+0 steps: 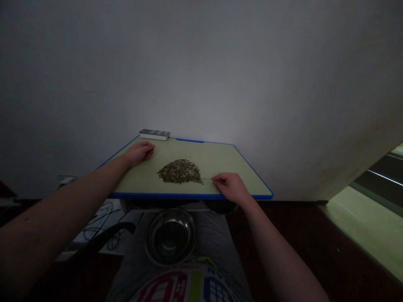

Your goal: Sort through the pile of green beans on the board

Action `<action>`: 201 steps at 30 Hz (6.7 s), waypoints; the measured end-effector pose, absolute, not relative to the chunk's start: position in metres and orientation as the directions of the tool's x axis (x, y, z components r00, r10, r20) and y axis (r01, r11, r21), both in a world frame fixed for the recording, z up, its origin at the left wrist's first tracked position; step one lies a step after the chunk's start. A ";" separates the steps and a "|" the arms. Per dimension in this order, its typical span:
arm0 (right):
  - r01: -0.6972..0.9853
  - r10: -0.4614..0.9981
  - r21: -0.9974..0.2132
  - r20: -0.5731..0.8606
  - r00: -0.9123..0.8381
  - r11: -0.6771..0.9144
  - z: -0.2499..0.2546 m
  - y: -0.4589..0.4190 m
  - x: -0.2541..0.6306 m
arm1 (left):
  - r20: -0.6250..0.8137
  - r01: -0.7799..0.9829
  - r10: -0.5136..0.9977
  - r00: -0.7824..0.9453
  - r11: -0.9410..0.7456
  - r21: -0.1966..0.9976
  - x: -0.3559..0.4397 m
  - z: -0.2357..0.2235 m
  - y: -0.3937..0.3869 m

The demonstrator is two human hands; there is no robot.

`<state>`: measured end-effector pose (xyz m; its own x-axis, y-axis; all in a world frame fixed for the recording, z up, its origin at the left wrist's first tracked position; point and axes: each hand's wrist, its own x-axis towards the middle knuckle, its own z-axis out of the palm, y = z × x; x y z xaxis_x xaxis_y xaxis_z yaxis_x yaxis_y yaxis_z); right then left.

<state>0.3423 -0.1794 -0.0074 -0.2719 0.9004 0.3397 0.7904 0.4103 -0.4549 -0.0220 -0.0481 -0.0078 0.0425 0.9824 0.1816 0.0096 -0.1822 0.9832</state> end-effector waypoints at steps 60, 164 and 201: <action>0.756 0.851 -0.419 0.394 -0.348 0.503 -0.011 -0.185 0.337 | 0.220 0.016 0.974 0.052 -0.221 0.975 -0.023 -0.010 -0.045; 0.724 0.826 -0.425 0.426 -0.370 0.543 -0.010 -0.197 0.331 | 0.199 0.014 0.979 0.035 -0.200 0.980 -0.022 -0.009 -0.047; 0.697 0.842 -0.480 0.382 -0.380 0.532 0.002 -0.194 0.316 | 0.205 0.019 0.977 0.052 -0.206 0.978 -0.023 -0.009 -0.046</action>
